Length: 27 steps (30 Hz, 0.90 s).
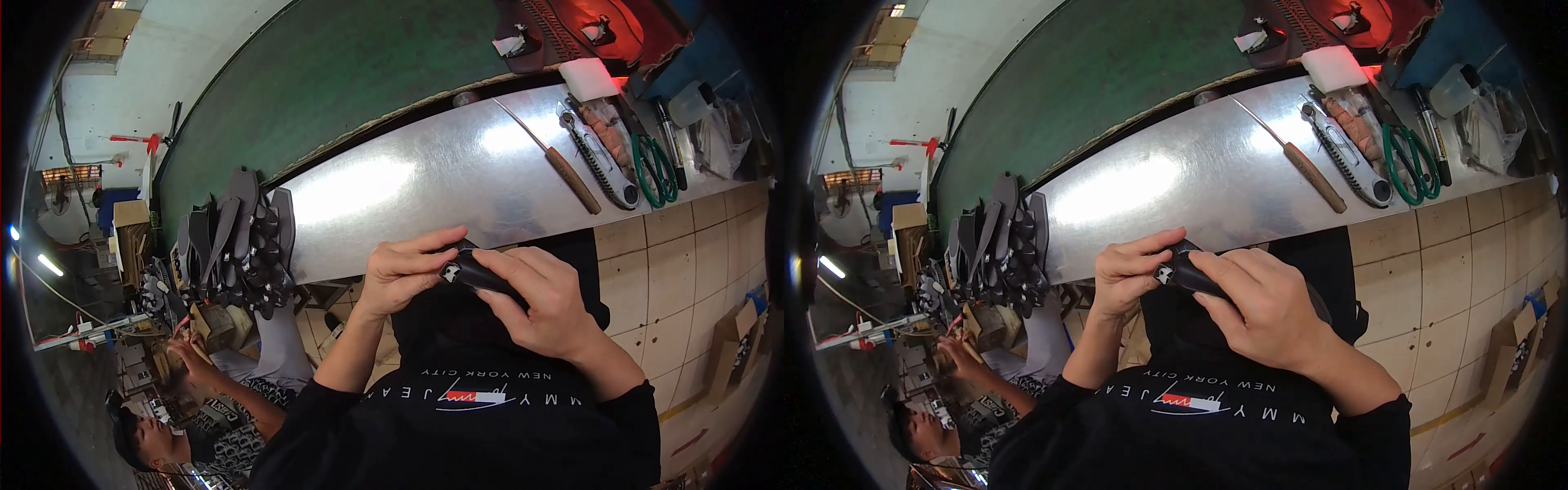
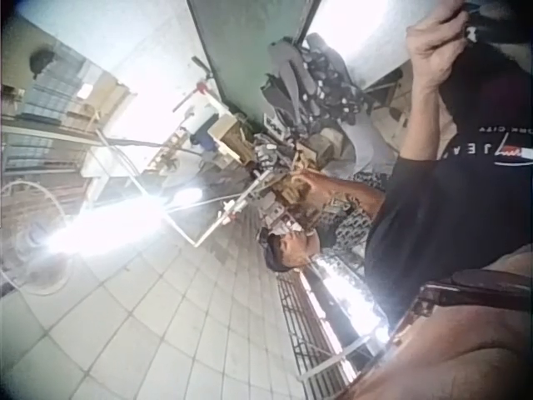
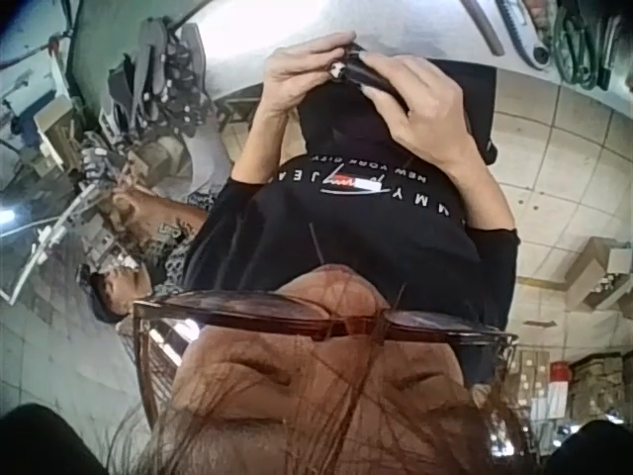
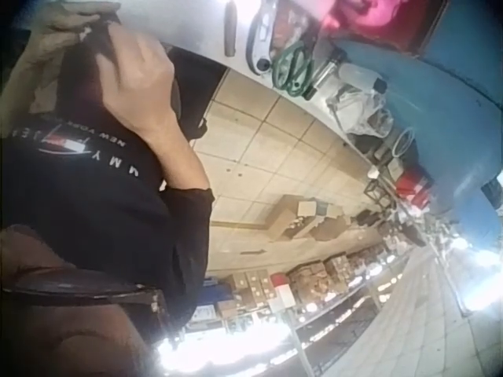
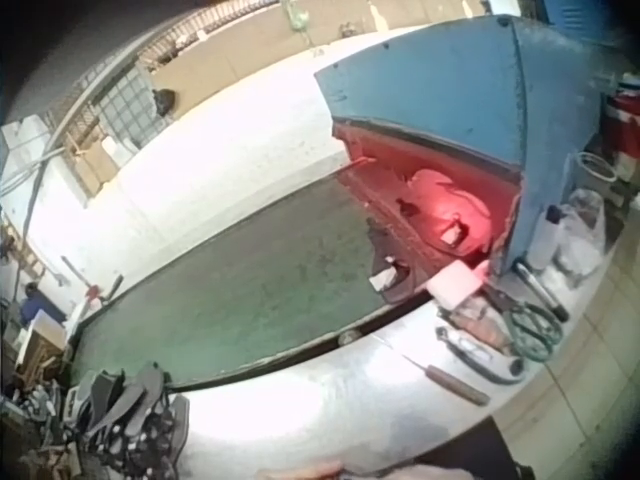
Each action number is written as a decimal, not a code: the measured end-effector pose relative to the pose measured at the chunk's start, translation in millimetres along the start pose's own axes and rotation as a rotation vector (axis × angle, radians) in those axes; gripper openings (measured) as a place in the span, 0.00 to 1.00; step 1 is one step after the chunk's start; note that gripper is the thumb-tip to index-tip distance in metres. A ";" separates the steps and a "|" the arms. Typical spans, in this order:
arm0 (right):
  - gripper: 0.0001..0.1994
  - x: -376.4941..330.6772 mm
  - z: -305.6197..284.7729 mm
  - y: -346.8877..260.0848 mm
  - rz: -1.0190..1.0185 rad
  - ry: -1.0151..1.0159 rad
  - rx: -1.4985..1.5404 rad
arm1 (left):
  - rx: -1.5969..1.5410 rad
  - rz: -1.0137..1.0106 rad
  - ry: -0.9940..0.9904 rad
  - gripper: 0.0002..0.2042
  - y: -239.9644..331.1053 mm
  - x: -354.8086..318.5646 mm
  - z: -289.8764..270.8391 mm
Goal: Applying adhesive and assembling shoe components in a manufacturing setting.
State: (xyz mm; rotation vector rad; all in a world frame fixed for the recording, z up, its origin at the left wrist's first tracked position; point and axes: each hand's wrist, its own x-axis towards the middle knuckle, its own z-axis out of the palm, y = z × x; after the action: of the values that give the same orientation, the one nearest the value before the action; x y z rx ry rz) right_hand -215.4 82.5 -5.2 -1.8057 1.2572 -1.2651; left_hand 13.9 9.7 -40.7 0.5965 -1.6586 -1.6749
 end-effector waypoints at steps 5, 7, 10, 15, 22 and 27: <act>0.21 -0.9 4.3 -4.0 -0.019 -0.053 -0.154 | -0.037 -0.016 -0.022 0.18 2.7 1.8 -0.7; 0.21 -0.1 5.2 -3.7 -0.005 -0.053 -0.169 | -0.012 -0.063 -0.021 0.18 4.7 1.3 0.2; 0.21 0.2 7.7 2.1 0.031 -0.049 -0.152 | 0.012 -0.112 0.019 0.18 2.3 2.0 5.4; 0.18 2.4 11.5 11.8 0.186 0.023 0.128 | 0.089 -0.154 0.072 0.16 -10.2 -0.5 6.8; 0.11 2.1 11.4 12.7 0.244 -0.014 0.175 | 0.065 -0.068 0.154 0.19 -28.6 -1.9 20.4; 0.10 2.5 10.8 9.2 0.222 -0.023 0.077 | 0.156 0.013 0.212 0.19 -27.7 3.9 30.4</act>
State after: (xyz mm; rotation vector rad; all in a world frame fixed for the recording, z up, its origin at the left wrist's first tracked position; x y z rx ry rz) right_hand -208.4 76.2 -16.2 -1.5743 1.3358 -1.1498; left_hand -15.4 25.4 -65.1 0.8082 -1.6433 -1.4283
